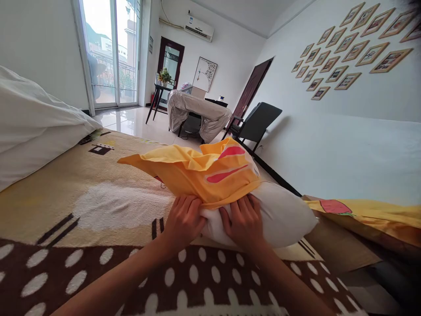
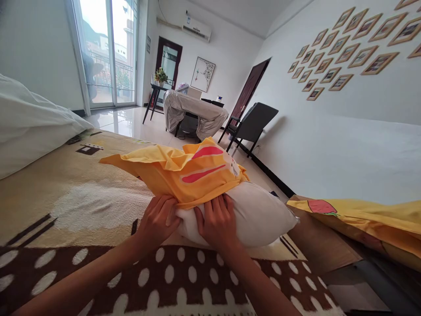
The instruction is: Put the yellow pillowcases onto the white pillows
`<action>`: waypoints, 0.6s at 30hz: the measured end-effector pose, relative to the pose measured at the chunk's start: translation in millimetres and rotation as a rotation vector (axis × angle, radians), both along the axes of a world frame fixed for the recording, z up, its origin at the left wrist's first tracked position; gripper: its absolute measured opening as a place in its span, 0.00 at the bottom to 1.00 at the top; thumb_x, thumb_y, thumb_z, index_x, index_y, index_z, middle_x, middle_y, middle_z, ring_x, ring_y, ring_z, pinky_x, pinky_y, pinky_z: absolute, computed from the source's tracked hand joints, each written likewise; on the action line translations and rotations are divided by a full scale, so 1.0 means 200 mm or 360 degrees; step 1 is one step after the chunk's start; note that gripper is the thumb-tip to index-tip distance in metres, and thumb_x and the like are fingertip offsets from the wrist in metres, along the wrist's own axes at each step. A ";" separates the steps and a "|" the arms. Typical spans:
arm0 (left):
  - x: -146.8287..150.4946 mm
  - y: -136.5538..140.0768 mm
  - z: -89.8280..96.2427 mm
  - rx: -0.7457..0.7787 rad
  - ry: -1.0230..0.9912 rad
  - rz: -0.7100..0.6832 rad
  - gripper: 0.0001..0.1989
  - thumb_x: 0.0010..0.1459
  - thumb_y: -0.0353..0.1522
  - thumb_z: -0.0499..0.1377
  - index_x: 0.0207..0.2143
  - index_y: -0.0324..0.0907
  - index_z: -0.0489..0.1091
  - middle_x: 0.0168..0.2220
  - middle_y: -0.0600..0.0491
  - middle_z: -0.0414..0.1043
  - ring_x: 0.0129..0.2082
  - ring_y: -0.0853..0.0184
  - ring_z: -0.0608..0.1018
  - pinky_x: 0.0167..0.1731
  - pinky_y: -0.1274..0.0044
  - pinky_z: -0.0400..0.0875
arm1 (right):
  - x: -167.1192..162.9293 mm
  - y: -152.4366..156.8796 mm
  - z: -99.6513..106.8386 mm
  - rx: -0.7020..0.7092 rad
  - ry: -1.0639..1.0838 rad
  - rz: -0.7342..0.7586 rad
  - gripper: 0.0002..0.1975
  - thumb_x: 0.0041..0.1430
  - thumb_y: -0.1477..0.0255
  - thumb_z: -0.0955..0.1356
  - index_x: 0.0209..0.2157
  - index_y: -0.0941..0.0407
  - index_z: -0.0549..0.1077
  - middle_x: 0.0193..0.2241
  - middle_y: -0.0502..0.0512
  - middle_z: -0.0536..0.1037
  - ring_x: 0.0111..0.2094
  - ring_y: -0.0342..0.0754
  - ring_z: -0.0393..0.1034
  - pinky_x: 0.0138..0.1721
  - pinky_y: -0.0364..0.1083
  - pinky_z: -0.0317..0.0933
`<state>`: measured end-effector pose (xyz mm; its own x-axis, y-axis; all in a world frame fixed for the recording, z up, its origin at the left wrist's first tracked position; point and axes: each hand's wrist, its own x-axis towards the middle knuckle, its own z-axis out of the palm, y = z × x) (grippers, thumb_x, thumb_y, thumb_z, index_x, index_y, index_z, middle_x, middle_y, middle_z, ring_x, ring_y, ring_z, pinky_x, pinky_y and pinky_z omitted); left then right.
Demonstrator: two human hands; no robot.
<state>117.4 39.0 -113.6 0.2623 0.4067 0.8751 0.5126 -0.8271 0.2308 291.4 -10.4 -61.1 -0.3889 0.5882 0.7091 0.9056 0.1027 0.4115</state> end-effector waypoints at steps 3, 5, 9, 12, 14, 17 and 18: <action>-0.01 0.01 -0.01 0.0064 0.0054 0.0058 0.07 0.51 0.25 0.57 0.35 0.38 0.64 0.32 0.48 0.69 0.34 0.60 0.69 0.36 0.68 0.68 | -0.02 -0.01 -0.01 -0.0012 -0.0015 0.0023 0.13 0.60 0.67 0.62 0.30 0.62 0.71 0.28 0.62 0.72 0.36 0.54 0.64 0.46 0.53 0.56; -0.01 0.02 -0.02 0.0094 0.0076 0.0076 0.05 0.51 0.24 0.56 0.32 0.39 0.64 0.29 0.49 0.68 0.32 0.61 0.68 0.34 0.69 0.67 | -0.03 -0.01 -0.02 -0.0025 -0.0022 0.0029 0.13 0.60 0.67 0.62 0.30 0.61 0.71 0.28 0.62 0.72 0.36 0.54 0.64 0.46 0.53 0.56; -0.02 0.03 -0.03 0.0109 0.0107 0.0092 0.04 0.53 0.25 0.55 0.27 0.40 0.62 0.27 0.51 0.66 0.30 0.62 0.68 0.34 0.71 0.66 | -0.05 -0.02 -0.03 -0.0040 -0.0017 0.0038 0.13 0.61 0.67 0.61 0.30 0.61 0.71 0.28 0.62 0.72 0.36 0.54 0.64 0.47 0.53 0.56; -0.02 0.03 -0.04 0.0143 0.0114 0.0142 0.07 0.52 0.23 0.52 0.24 0.42 0.60 0.24 0.52 0.65 0.29 0.63 0.67 0.33 0.71 0.64 | -0.06 -0.03 -0.04 -0.0054 -0.0025 0.0041 0.13 0.61 0.67 0.61 0.30 0.61 0.71 0.28 0.62 0.72 0.36 0.54 0.64 0.47 0.53 0.55; -0.02 0.03 -0.05 0.0168 0.0115 0.0155 0.09 0.51 0.22 0.51 0.23 0.42 0.60 0.23 0.52 0.65 0.29 0.63 0.67 0.34 0.71 0.64 | -0.07 -0.04 -0.06 -0.0061 -0.0031 0.0035 0.14 0.61 0.67 0.60 0.30 0.60 0.71 0.28 0.61 0.72 0.36 0.54 0.64 0.47 0.53 0.55; -0.02 0.03 -0.07 0.0197 0.0146 0.0168 0.08 0.50 0.22 0.51 0.23 0.42 0.61 0.23 0.52 0.66 0.29 0.62 0.68 0.35 0.70 0.63 | -0.09 -0.06 -0.08 -0.0073 -0.0027 0.0036 0.14 0.62 0.66 0.60 0.31 0.60 0.71 0.28 0.61 0.72 0.36 0.54 0.65 0.48 0.53 0.55; -0.02 0.03 -0.07 0.0209 0.0154 0.0171 0.08 0.50 0.22 0.51 0.23 0.42 0.61 0.24 0.51 0.66 0.29 0.62 0.68 0.35 0.70 0.63 | -0.10 -0.06 -0.08 -0.0082 -0.0022 0.0039 0.14 0.62 0.67 0.60 0.31 0.61 0.71 0.29 0.61 0.72 0.37 0.54 0.65 0.48 0.53 0.56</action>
<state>113.1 45.9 -128.4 0.3092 0.3207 0.8953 0.6139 -0.7863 0.0696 271.5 -22.7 -78.1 -0.4134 0.6137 0.6727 0.8967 0.1462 0.4177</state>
